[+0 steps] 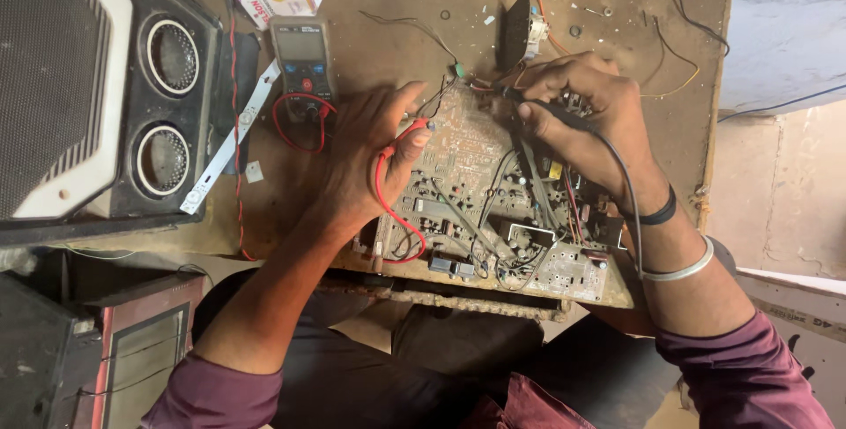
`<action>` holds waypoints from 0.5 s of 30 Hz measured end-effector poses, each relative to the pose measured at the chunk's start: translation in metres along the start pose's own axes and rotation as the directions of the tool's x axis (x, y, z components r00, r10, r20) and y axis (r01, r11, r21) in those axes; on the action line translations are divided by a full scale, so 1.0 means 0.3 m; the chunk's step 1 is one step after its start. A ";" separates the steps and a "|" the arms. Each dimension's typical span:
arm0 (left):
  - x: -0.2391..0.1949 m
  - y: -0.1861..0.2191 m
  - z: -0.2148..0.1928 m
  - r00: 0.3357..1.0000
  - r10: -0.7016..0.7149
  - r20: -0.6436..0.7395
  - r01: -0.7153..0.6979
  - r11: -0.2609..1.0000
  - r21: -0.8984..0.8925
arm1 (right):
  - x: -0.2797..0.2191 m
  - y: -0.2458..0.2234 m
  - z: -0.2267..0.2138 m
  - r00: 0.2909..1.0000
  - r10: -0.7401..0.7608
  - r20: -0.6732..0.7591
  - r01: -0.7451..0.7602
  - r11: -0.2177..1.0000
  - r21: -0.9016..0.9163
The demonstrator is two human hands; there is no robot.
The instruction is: The person uses a multimeter to test various points on a circuit board. They move the probes across different components and wires, checking electrical continuity or voltage.
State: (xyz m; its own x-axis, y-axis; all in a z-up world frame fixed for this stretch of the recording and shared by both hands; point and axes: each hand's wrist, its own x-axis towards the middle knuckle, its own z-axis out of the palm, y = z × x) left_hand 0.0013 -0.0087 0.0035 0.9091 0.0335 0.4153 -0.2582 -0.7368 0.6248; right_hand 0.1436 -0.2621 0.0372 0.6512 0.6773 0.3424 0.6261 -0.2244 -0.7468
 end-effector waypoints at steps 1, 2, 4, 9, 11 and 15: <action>0.003 0.002 0.002 1.000 -0.011 -0.020 0.011 1.000 -0.004 | 0.003 0.001 -0.004 0.999 -0.032 0.006 0.032 0.999 -0.015; 0.001 0.006 0.004 0.999 -0.022 -0.036 0.022 1.000 -0.011 | 0.001 0.003 -0.007 0.998 -0.059 0.012 0.059 0.998 -0.031; -0.001 0.012 0.007 0.997 -0.005 -0.075 0.005 1.000 0.001 | -0.001 0.019 -0.010 0.996 -0.088 0.011 0.088 0.996 -0.035; 0.005 0.022 0.011 0.993 0.005 -0.117 -0.005 1.000 0.002 | -0.005 0.074 0.017 0.993 -0.120 0.003 0.120 0.991 -0.051; 0.010 0.027 0.015 0.995 -0.001 -0.099 -0.007 0.997 -0.082 | -0.014 0.090 0.013 0.995 -0.099 0.018 0.100 0.992 -0.082; 0.002 0.036 0.020 0.993 0.058 -0.101 -0.065 0.996 -0.068 | -0.026 0.107 0.023 0.993 -0.115 -0.003 0.113 0.982 -0.148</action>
State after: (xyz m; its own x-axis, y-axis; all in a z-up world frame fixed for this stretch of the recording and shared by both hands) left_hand 0.0012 -0.0206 0.0066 0.8548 0.0593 0.5155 -0.3382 -0.6898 0.6401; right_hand 0.1557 -0.2699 0.0066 0.5761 0.6964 0.4280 0.7526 -0.2476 -0.6101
